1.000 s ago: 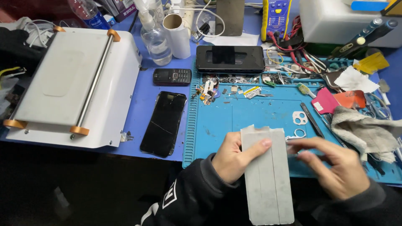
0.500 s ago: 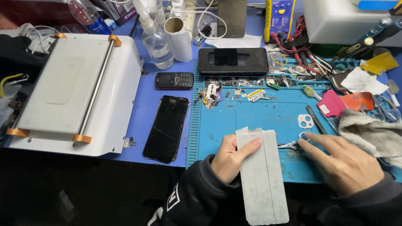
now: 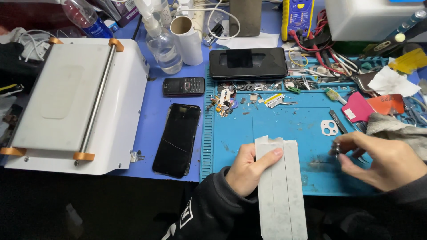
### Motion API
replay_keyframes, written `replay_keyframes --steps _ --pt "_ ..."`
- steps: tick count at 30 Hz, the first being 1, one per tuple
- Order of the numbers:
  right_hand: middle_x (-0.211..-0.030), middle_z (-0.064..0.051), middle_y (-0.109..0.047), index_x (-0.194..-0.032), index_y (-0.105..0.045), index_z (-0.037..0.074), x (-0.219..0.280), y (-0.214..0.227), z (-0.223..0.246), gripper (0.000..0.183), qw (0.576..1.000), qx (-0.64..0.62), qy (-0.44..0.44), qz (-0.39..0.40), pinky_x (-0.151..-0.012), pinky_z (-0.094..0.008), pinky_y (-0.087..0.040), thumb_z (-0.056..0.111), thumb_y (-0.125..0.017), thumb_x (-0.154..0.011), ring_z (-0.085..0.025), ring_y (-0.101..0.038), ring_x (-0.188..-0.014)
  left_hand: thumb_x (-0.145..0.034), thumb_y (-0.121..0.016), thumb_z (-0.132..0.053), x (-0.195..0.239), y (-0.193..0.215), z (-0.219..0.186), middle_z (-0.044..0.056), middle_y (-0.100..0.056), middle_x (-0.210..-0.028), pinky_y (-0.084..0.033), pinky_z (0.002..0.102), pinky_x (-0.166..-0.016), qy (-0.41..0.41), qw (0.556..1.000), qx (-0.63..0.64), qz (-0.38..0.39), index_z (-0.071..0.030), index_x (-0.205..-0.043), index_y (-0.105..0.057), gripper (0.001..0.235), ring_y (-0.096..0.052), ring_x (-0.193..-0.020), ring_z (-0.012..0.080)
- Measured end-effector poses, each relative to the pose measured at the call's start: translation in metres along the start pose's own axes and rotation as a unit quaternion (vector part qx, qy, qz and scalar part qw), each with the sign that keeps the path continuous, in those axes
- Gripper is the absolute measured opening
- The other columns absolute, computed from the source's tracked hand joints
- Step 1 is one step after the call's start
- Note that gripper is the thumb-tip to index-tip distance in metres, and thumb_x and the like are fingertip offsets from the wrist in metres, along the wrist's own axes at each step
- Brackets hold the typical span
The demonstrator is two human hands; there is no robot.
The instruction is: Preparing and cleaning a smartphone screen component for remanufacturing, including trimming adhesive and labeling the part.
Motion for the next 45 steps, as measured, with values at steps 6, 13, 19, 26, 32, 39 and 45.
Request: replay_keyframes --steps 6,13,19,26,32,39,45 --pt "-0.090 0.004 -0.077 -0.106 -0.074 0.017 0.001 -0.003 0.009 0.046 0.970 -0.187 0.145 0.053 -0.072 -0.027 -0.061 0.033 -0.091 -0.067 -0.011 -0.076 -0.083 -0.106 -0.058 -0.019 0.002 -0.009 -0.009 0.007 -0.073 -0.109 -0.053 0.026 -0.084 0.005 0.999 -0.047 0.020 0.005 -0.128 -0.068 0.034 -0.067 -0.095 0.0102" --pt "-0.073 -0.002 -0.072 -0.093 -0.077 0.015 0.007 0.027 0.071 0.049 0.981 -0.101 0.160 0.045 -0.056 -0.035 -0.056 0.049 -0.092 -0.061 -0.021 -0.074 -0.065 -0.108 -0.059 -0.015 0.009 -0.007 -0.002 0.009 -0.074 -0.111 -0.055 0.028 -0.087 0.005 0.999 -0.046 0.012 0.007 -0.129 -0.068 0.032 -0.068 -0.098 0.0124" --pt "-0.065 -0.006 -0.070 -0.087 -0.075 0.008 0.006 0.042 0.080 0.050 0.982 -0.065 0.173 -0.033 -0.047 -0.038 -0.051 0.047 -0.093 -0.060 -0.025 -0.069 -0.055 -0.108 -0.058 -0.015 0.006 -0.009 -0.013 0.010 -0.075 -0.110 -0.057 0.028 -0.085 -0.011 0.998 -0.059 0.018 0.007 -0.128 -0.067 0.032 -0.070 -0.096 0.0136" --pt "-0.065 -0.007 -0.070 -0.090 -0.077 0.008 -0.005 0.033 0.083 0.054 0.986 -0.070 0.149 0.022 -0.045 -0.038 -0.051 0.049 -0.094 -0.059 -0.025 -0.068 -0.051 -0.108 -0.058 -0.017 0.008 -0.015 -0.015 0.012 -0.075 -0.109 -0.057 0.028 -0.084 0.017 0.997 -0.064 0.032 0.007 -0.131 -0.067 0.034 -0.071 -0.096 0.0148" --pt "-0.067 -0.005 -0.070 -0.089 -0.076 0.008 -0.006 0.028 0.085 0.050 0.976 -0.114 0.184 0.033 -0.049 -0.034 -0.055 0.047 -0.091 -0.063 -0.021 -0.072 -0.056 -0.109 -0.057 -0.017 0.009 -0.019 -0.021 0.010 -0.074 -0.113 -0.057 0.028 -0.088 -0.002 0.996 -0.075 0.047 0.006 -0.134 -0.066 0.035 -0.071 -0.100 0.0145" --pt "-0.069 -0.006 -0.070 -0.094 -0.077 0.008 -0.008 0.038 0.099 0.051 0.981 -0.059 0.184 0.006 -0.047 -0.037 -0.053 0.046 -0.090 -0.063 -0.024 -0.070 -0.056 -0.109 -0.058 -0.017 0.008 -0.014 -0.013 0.012 -0.075 -0.110 -0.059 0.029 -0.085 0.004 0.996 -0.082 0.036 0.007 -0.128 -0.067 0.032 -0.072 -0.097 0.0155" --pt "-0.066 -0.005 -0.068 -0.093 -0.076 0.008 -0.011 0.040 0.103 0.052 0.981 -0.050 0.185 0.012 -0.043 -0.037 -0.051 0.048 -0.091 -0.064 -0.024 -0.068 -0.051 -0.109 -0.058 -0.017 0.008 -0.016 -0.016 0.011 -0.075 -0.109 -0.058 0.028 -0.085 -0.015 0.994 -0.098 0.033 0.006 -0.128 -0.066 0.031 -0.071 -0.096 0.0135"
Point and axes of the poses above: each hand's wrist, its own x-axis away from the middle knuckle, its own y-axis out of the back of the hand, z = x × y, the point moved 9 cm from there along -x, towards the middle knuckle
